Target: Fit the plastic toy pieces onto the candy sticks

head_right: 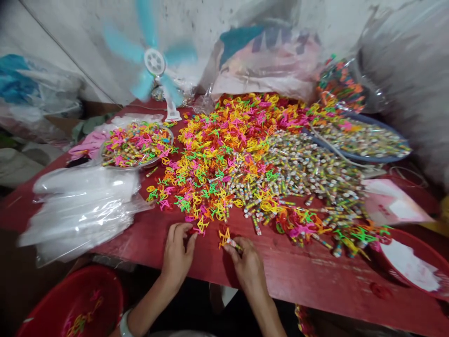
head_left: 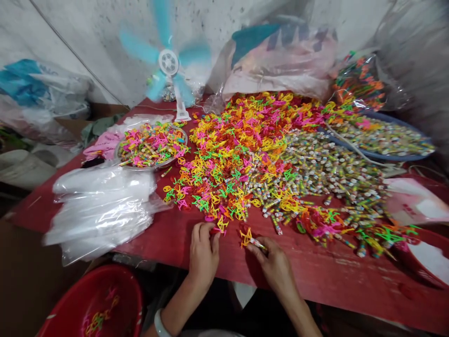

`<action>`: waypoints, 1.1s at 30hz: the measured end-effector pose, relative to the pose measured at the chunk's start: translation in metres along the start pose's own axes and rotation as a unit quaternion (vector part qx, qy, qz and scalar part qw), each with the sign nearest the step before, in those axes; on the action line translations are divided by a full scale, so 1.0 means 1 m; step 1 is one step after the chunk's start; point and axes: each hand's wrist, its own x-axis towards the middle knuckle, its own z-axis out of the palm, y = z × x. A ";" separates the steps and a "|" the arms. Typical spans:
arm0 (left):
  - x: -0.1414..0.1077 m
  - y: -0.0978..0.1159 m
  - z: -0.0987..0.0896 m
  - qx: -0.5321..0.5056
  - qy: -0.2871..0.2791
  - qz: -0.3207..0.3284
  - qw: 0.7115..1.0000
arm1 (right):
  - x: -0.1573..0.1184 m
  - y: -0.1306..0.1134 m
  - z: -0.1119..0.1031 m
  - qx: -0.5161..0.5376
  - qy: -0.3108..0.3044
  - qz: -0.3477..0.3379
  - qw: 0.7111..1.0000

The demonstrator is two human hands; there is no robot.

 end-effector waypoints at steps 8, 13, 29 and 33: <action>-0.014 0.027 0.015 -0.258 -0.206 -0.163 0.930 | -0.024 -0.028 0.011 0.258 -0.018 0.091 0.962; -0.009 0.020 0.009 -0.314 -0.205 -0.293 0.879 | -0.024 -0.020 0.008 0.281 -0.027 0.027 0.959; -0.005 0.018 0.003 -0.481 -0.253 -0.400 0.738 | -0.010 -0.012 -0.006 0.131 -0.022 -0.068 0.989; -0.010 0.023 0.009 -0.478 -0.193 -0.394 0.761 | -0.029 -0.014 0.005 0.095 -0.051 -0.066 0.992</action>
